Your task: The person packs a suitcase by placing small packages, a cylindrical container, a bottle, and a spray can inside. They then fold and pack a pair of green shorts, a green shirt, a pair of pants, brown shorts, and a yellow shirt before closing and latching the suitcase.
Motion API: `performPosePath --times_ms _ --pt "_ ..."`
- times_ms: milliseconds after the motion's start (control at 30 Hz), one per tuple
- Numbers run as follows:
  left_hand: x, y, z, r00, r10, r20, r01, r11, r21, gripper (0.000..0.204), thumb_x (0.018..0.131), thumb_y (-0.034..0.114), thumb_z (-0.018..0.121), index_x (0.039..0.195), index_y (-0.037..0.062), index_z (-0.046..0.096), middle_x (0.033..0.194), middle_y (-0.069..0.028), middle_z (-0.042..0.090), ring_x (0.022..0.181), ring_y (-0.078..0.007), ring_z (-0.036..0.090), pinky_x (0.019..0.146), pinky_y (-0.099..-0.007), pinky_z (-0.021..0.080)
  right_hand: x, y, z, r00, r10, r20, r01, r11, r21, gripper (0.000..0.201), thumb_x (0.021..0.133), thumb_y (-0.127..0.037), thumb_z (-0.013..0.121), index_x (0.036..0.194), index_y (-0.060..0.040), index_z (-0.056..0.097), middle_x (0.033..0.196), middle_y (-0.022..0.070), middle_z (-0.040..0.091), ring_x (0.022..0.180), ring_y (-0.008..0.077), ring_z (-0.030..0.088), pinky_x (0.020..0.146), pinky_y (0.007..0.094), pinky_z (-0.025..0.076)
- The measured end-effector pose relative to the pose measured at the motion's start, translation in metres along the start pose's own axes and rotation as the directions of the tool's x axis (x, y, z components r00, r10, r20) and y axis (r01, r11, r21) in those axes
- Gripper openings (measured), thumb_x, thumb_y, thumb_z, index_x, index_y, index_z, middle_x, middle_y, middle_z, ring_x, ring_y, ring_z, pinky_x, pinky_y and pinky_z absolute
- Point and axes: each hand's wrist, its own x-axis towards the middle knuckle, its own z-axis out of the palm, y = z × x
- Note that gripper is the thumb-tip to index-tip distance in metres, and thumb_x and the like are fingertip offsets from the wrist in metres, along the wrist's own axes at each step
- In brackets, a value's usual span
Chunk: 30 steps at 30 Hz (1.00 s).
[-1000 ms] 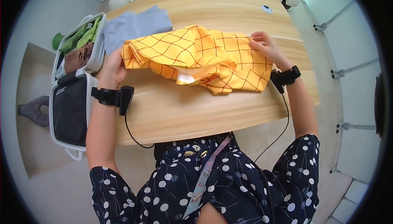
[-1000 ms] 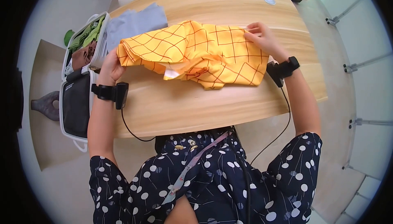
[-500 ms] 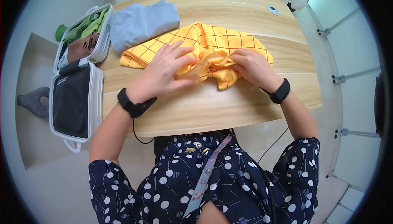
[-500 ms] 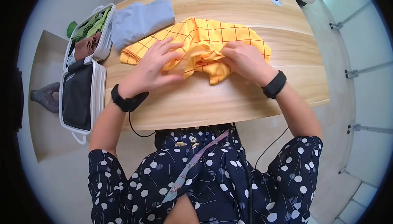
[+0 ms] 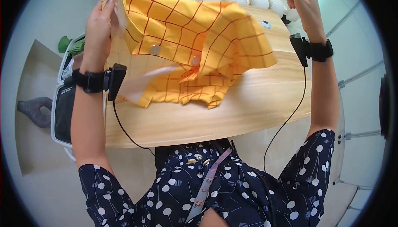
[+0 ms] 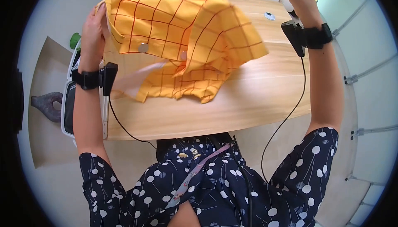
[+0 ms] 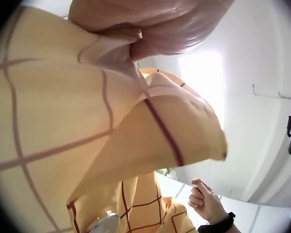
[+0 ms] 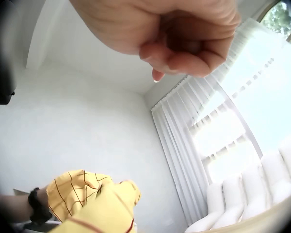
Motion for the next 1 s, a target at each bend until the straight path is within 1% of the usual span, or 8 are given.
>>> performPosePath --times_ms 67,133,267,500,600,733,900,1000 --pt "0.0 0.017 0.008 0.997 -0.079 -0.011 0.076 0.988 -0.134 0.022 0.096 0.018 0.051 0.108 0.0006 0.058 0.093 -0.0015 0.063 0.082 -0.0072 0.059 0.074 -0.022 0.046 0.0 0.009 0.012 0.985 -0.109 0.136 0.137 0.966 -0.219 0.027 0.1 -0.026 0.044 0.109 -0.0082 0.063 0.068 -0.0049 0.045 0.056 0.0024 0.039 0.053 0.0169 0.035" --pt "0.015 0.013 0.003 0.997 -0.066 0.048 0.07 0.994 -0.087 0.022 0.096 0.017 0.051 0.108 0.0002 0.058 0.094 -0.0023 0.063 0.084 -0.0082 0.059 0.076 -0.0225 0.046 -0.029 0.012 0.031 0.909 -0.069 0.41 0.179 0.955 -0.236 0.026 0.096 -0.026 0.053 0.115 -0.0085 0.059 0.08 -0.0024 0.059 0.066 0.0046 0.051 0.059 0.0201 0.043" --pt "0.007 0.029 0.024 0.988 0.045 0.144 -0.019 0.983 -0.181 0.02 0.096 0.015 0.049 0.105 -0.0017 0.056 0.09 -0.0049 0.063 0.08 -0.0101 0.06 0.072 -0.0227 0.049 -0.095 0.04 0.074 0.763 -0.013 0.647 0.367 0.832 -0.416 0.093 0.071 -0.061 0.071 0.129 0.0061 0.041 0.115 0.0262 0.056 0.108 0.0361 0.057 0.09 0.0412 0.047" --pt "0.003 0.035 0.008 0.997 0.012 0.08 -0.006 0.997 -0.073 0.02 0.096 0.014 0.048 0.106 -0.0004 0.058 0.092 -0.0027 0.063 0.08 -0.0096 0.058 0.073 -0.022 0.046 -0.122 0.075 0.142 0.847 -0.231 0.478 0.381 0.891 -0.245 0.083 0.077 -0.052 0.07 0.129 0.0051 0.041 0.113 0.027 0.057 0.105 0.0396 0.057 0.089 0.0416 0.047" --pt "-0.001 0.049 0.008 0.985 0.068 -0.16 -0.092 0.985 -0.148 0.02 0.097 0.014 0.048 0.103 -0.001 0.059 0.088 -0.0015 0.063 0.077 -0.0077 0.058 0.069 -0.0208 0.046 -0.094 0.094 0.15 0.714 0.244 0.657 0.011 0.933 -0.359 0.038 0.086 -0.03 0.061 0.112 -0.0015 0.059 0.091 0.0162 0.066 0.09 0.0317 0.063 0.08 0.0396 0.049" --pt "0.018 0.027 -0.082 0.976 -0.008 -0.215 -0.009 0.997 -0.078 0.023 0.093 0.012 0.054 0.112 -0.0009 0.055 0.102 -0.0075 0.062 0.092 -0.0146 0.06 0.082 -0.0268 0.048 -0.041 0.117 0.118 0.911 0.181 0.371 -0.234 0.967 0.102 0.039 0.093 -0.033 0.057 0.111 0.0004 0.062 0.095 0.003 0.066 0.087 0.0109 0.06 0.077 0.027 0.049" --pt "0.007 -0.013 -0.075 0.879 -0.241 -0.411 0.379 0.876 0.299 0.052 0.087 0.014 0.057 0.133 -0.0027 0.036 0.116 -0.019 0.055 0.102 -0.0241 0.056 0.086 -0.0348 0.046 0.011 0.038 0.066 0.889 0.1 0.446 -0.316 0.841 0.44 0.045 0.096 -0.035 0.052 0.123 0.0001 0.053 0.112 0.0076 0.062 0.1 0.0106 0.061 0.087 0.0256 0.049" --pt "-0.006 -0.019 -0.021 0.978 0.19 -0.09 -0.105 0.812 0.574 0.044 0.092 0.024 0.059 0.129 0.0044 0.046 0.118 -0.0136 0.056 0.106 -0.0172 0.055 0.087 -0.0296 0.046 0.011 -0.008 0.092 0.852 0.03 0.523 -0.339 0.794 0.505 0.034 0.099 -0.025 0.048 0.112 0.0044 0.058 0.101 0.0082 0.063 0.087 0.0113 0.06 0.073 0.0231 0.049"
